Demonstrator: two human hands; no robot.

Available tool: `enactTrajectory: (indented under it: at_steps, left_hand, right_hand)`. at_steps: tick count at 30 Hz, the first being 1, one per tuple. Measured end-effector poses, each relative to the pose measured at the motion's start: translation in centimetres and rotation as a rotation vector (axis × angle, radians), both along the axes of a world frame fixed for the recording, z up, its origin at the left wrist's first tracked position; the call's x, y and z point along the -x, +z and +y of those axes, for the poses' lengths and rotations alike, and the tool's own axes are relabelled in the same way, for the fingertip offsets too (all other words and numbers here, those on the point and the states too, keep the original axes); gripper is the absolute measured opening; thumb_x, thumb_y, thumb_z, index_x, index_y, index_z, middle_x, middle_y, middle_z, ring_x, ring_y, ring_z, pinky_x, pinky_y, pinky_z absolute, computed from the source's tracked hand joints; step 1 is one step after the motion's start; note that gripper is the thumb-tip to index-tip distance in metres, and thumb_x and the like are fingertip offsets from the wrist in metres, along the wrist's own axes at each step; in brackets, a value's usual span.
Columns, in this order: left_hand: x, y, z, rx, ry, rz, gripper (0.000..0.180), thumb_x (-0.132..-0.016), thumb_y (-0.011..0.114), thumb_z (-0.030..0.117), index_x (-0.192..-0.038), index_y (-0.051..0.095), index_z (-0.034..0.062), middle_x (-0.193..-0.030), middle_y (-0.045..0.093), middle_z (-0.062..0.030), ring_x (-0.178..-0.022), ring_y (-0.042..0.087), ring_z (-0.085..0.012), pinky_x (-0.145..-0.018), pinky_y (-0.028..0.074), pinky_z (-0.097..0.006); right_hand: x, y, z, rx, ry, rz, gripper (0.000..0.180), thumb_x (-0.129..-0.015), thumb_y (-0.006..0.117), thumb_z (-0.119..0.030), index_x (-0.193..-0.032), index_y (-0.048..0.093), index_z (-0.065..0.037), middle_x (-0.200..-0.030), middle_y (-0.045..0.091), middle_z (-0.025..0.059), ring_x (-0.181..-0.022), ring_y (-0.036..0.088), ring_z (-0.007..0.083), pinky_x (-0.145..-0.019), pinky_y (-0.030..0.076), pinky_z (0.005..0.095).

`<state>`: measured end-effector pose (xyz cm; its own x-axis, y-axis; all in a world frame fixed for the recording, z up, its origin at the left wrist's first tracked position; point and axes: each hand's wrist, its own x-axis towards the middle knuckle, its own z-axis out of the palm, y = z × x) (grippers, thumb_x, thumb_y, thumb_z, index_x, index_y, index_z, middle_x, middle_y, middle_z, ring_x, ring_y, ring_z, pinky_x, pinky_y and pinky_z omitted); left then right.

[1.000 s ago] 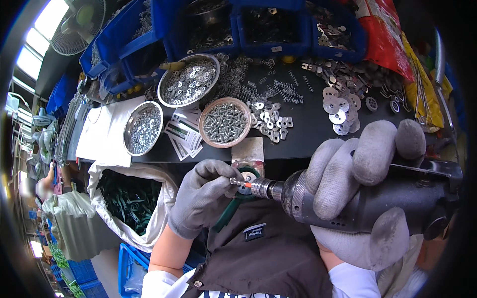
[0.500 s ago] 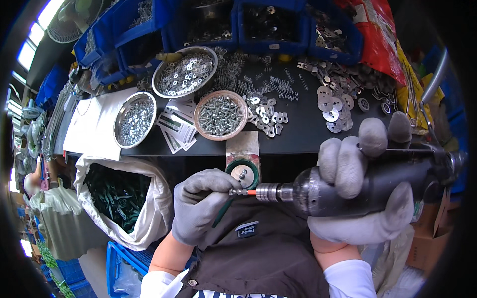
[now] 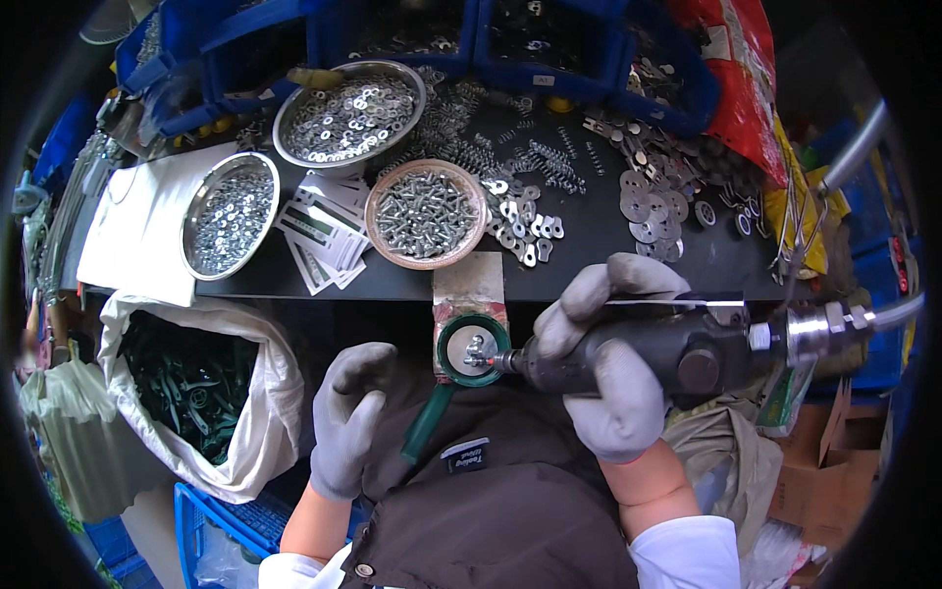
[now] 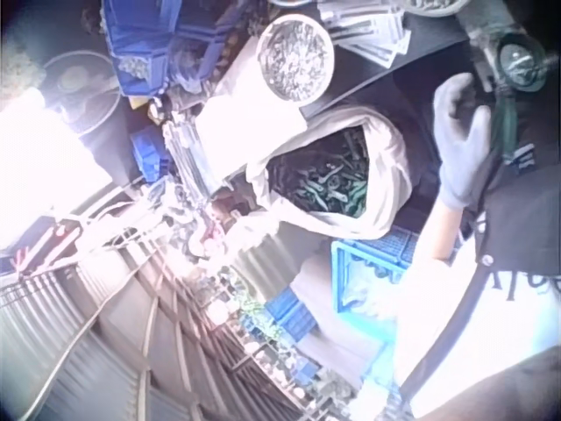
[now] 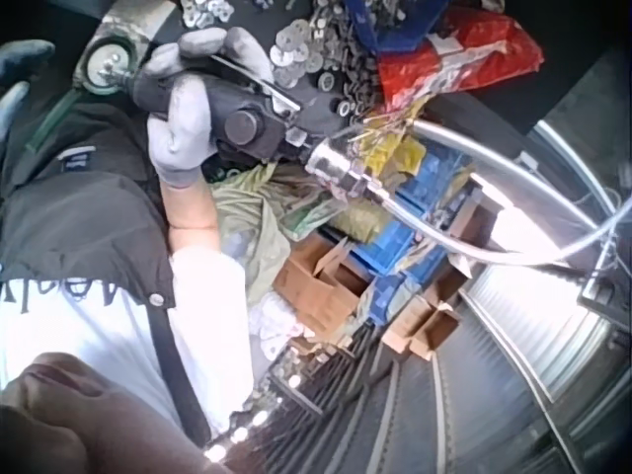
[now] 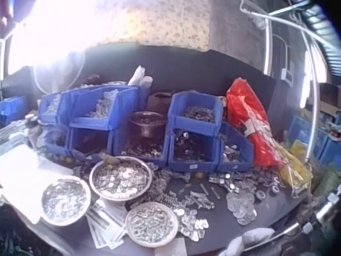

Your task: The person assembles caulking guns by fitting components together and fastening screws with a power screwdriver. They attach a clear plastic tube, stick a label on it, bag the assembly, and place it into a crate.

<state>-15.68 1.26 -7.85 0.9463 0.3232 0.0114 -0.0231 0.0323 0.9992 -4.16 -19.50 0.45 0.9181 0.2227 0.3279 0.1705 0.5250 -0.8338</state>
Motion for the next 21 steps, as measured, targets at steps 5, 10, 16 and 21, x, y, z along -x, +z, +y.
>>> enactTrajectory:
  at_steps: [5, 10, 16, 21]
  left_hand:
    - [1.1, -1.1, 0.8, -0.048, -0.112, 0.101, 0.020, -0.080, 0.067, 0.002, -0.100, 0.069, 0.0002, -0.101, 0.067, -0.0122, -0.092, 0.066, -0.0186, -0.082, 0.052, -0.030]
    - [1.8, -1.1, 0.7, -0.032, -0.444, 0.165, 0.021, -0.084, 0.076, 0.018, -0.075, 0.066, 0.0017, -0.067, 0.058, -0.0110, -0.058, 0.057, -0.0219, -0.056, 0.043, -0.035]
    - [2.0, -1.2, 0.0, 0.001, -0.449, 0.139, 0.036, -0.088, 0.074, 0.025, -0.067, 0.055, 0.0017, -0.060, 0.047, -0.0130, -0.053, 0.045, -0.0270, -0.052, 0.035, -0.039]
    - [2.6, -1.3, -0.7, 0.007, -0.386, 0.165, 0.033, -0.091, 0.070, 0.023, -0.070, 0.057, 0.0008, -0.061, 0.052, -0.0109, -0.054, 0.047, -0.0222, -0.054, 0.038, -0.037]
  right_hand:
    - [1.4, 2.4, 2.4, 0.214, 0.054, 0.054, 0.062, -0.082, 0.081, -0.022, -0.134, 0.052, -0.008, -0.105, 0.060, 0.0124, -0.083, 0.064, 0.0216, -0.075, 0.054, 0.0369]
    - [1.1, 2.9, 4.5, 0.364, 0.114, 0.002, 0.051, -0.083, 0.077, -0.026, -0.126, 0.056, -0.007, -0.097, 0.059, 0.0113, -0.073, 0.062, 0.0195, -0.069, 0.051, 0.0347]
    - [1.5, 1.8, 4.8, 0.386, 0.130, -0.082, 0.041, -0.089, 0.074, -0.025, -0.119, 0.054, -0.006, -0.095, 0.057, 0.0104, -0.076, 0.060, 0.0196, -0.070, 0.052, 0.0347]
    - [1.2, 0.8, 5.1, 0.367, 0.145, -0.171, 0.041, -0.091, 0.065, -0.002, -0.130, 0.051, -0.003, -0.106, 0.062, 0.0130, -0.088, 0.063, 0.0181, -0.079, 0.055, 0.0341]
